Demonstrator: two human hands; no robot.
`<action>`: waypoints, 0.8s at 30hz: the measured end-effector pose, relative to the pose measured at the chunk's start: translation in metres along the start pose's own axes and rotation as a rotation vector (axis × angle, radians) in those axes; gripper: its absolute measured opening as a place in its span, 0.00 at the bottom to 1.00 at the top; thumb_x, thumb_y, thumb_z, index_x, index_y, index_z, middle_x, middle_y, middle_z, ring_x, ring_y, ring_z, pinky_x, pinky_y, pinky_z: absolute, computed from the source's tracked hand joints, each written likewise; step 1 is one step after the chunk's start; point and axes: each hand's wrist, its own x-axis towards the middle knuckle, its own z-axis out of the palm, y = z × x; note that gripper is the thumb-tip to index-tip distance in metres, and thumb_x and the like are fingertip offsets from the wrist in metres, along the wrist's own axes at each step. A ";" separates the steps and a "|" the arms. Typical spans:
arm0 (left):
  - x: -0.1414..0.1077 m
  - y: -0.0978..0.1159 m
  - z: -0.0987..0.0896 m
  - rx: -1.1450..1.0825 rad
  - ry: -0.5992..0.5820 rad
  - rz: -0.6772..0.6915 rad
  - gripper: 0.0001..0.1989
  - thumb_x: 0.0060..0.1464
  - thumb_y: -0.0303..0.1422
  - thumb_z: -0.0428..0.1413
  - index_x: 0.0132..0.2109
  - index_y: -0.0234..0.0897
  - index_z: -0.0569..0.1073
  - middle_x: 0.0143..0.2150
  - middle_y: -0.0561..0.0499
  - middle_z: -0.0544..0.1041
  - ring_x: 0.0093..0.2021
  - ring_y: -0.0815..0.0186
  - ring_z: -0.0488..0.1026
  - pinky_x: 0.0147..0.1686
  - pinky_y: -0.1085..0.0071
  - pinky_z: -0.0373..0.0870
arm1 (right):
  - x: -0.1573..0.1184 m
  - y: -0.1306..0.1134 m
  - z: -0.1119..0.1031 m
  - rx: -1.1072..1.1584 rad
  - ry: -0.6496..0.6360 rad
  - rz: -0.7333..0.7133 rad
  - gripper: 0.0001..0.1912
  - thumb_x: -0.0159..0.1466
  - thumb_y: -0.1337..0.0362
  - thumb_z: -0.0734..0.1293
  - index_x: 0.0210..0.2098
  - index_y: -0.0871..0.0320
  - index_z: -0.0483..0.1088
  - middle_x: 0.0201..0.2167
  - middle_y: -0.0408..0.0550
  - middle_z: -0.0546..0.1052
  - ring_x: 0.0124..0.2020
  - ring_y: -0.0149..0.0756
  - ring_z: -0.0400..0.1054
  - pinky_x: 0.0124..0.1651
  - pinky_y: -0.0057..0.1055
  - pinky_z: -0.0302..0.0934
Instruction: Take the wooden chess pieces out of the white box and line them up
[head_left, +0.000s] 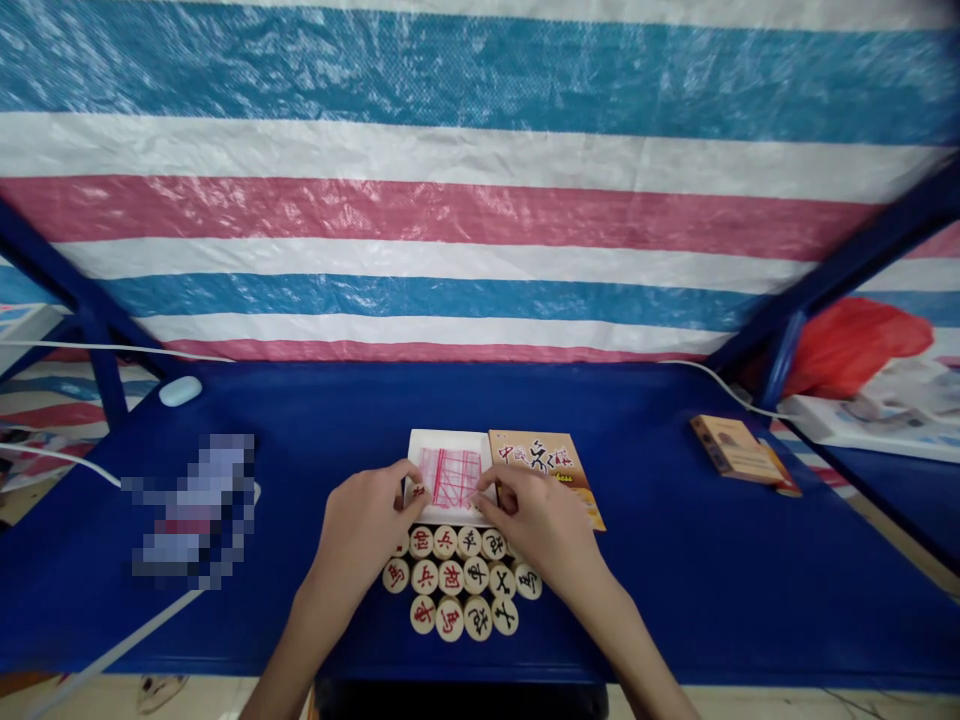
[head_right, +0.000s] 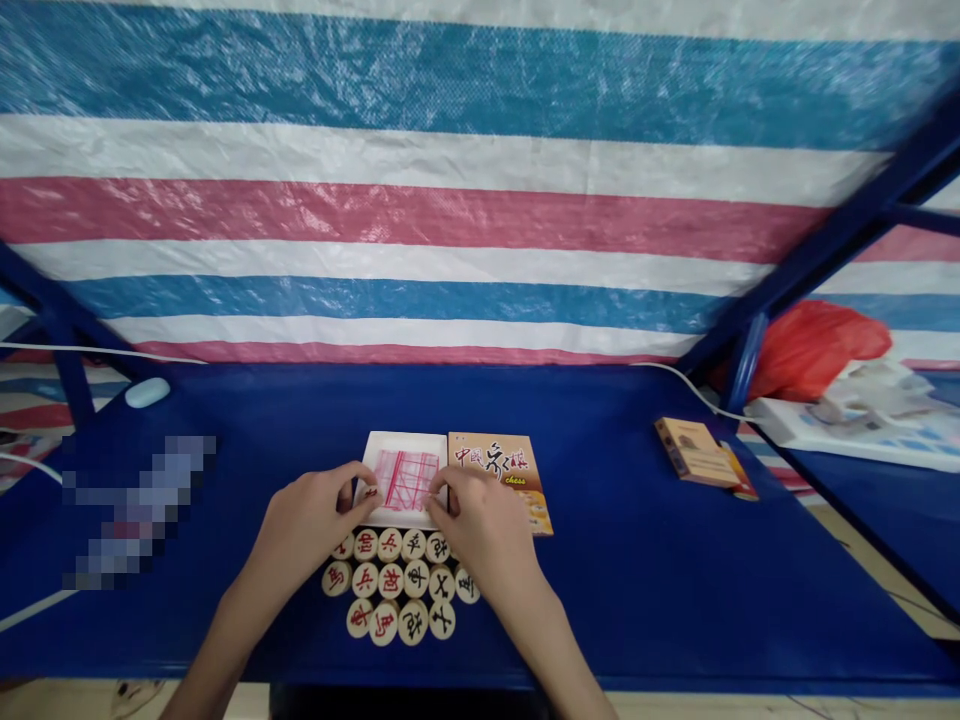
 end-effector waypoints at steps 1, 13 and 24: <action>0.001 0.000 0.001 0.005 0.003 -0.014 0.07 0.61 0.40 0.57 0.41 0.46 0.78 0.26 0.55 0.79 0.25 0.65 0.74 0.25 0.72 0.51 | 0.000 0.000 0.001 0.007 0.014 0.004 0.04 0.62 0.63 0.68 0.34 0.51 0.76 0.24 0.40 0.75 0.23 0.30 0.67 0.25 0.28 0.49; 0.006 0.008 0.000 0.129 0.008 -0.015 0.08 0.62 0.41 0.57 0.42 0.45 0.78 0.26 0.56 0.77 0.29 0.60 0.74 0.35 0.64 0.59 | 0.002 0.000 0.004 -0.076 0.043 0.008 0.08 0.61 0.56 0.73 0.35 0.52 0.78 0.30 0.43 0.78 0.28 0.34 0.71 0.28 0.30 0.53; -0.100 0.009 0.005 -0.087 0.482 0.224 0.14 0.65 0.28 0.58 0.56 0.42 0.75 0.47 0.51 0.79 0.40 0.69 0.77 0.42 0.70 0.68 | -0.083 -0.006 -0.022 0.150 0.278 -0.272 0.15 0.66 0.66 0.69 0.53 0.56 0.73 0.33 0.45 0.76 0.31 0.30 0.73 0.34 0.27 0.70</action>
